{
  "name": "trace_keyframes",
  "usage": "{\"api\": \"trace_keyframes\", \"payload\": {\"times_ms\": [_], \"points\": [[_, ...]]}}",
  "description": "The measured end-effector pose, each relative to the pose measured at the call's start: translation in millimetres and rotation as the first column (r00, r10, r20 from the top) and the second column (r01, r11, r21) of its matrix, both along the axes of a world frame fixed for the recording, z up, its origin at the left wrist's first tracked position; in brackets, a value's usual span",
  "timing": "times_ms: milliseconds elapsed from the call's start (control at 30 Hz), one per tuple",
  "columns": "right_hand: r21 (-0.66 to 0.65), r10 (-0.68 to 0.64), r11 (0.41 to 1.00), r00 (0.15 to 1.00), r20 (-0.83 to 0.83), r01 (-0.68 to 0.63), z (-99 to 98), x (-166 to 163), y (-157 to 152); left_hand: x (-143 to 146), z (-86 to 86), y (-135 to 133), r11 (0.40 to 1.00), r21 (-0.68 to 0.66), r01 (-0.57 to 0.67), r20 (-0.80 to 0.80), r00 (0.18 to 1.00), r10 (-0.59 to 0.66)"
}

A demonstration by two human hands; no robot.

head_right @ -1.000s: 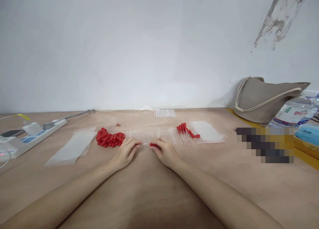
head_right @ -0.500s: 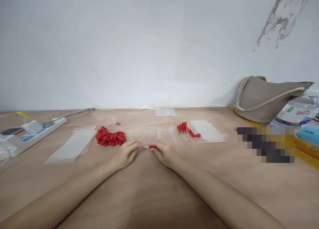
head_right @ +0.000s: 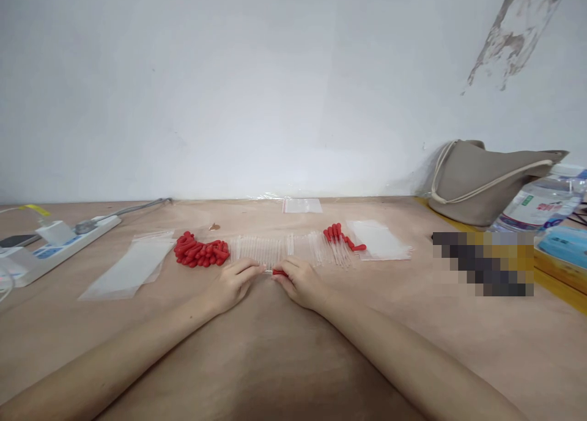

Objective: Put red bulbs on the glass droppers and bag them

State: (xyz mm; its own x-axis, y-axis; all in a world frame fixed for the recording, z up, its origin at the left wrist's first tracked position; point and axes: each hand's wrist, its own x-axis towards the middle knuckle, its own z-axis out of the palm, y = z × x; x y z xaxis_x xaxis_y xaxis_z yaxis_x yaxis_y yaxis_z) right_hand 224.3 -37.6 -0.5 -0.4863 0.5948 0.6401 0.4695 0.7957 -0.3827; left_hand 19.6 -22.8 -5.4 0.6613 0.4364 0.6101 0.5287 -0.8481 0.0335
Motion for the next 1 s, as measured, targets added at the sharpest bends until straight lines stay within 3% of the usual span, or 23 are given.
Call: {"api": "trace_keyframes", "payload": {"times_ms": [200,400,633,1000], "points": [[0.011,-0.061,0.998,0.998,-0.007,0.061,2.4,5.1,4.2,-3.5,1.2,2.9,0.997,-0.008,-0.071,0.06,0.996,0.071],[-0.012,-0.089,0.996,0.995,-0.047,0.089,5.8,7.3,2.6,-6.0,1.4,2.0,0.998,0.018,-0.062,0.025,0.998,0.061],[0.024,0.019,1.0,0.999,-0.049,-0.018,2.4,4.1,1.7,-3.5,-0.7,1.2,1.0,0.027,0.01,0.009,1.0,-0.01],[-0.016,0.004,1.0,0.998,-0.064,-0.005,-1.0,2.8,4.9,-2.4,0.9,-1.8,1.0,0.01,0.017,0.021,1.0,-0.017]]}}
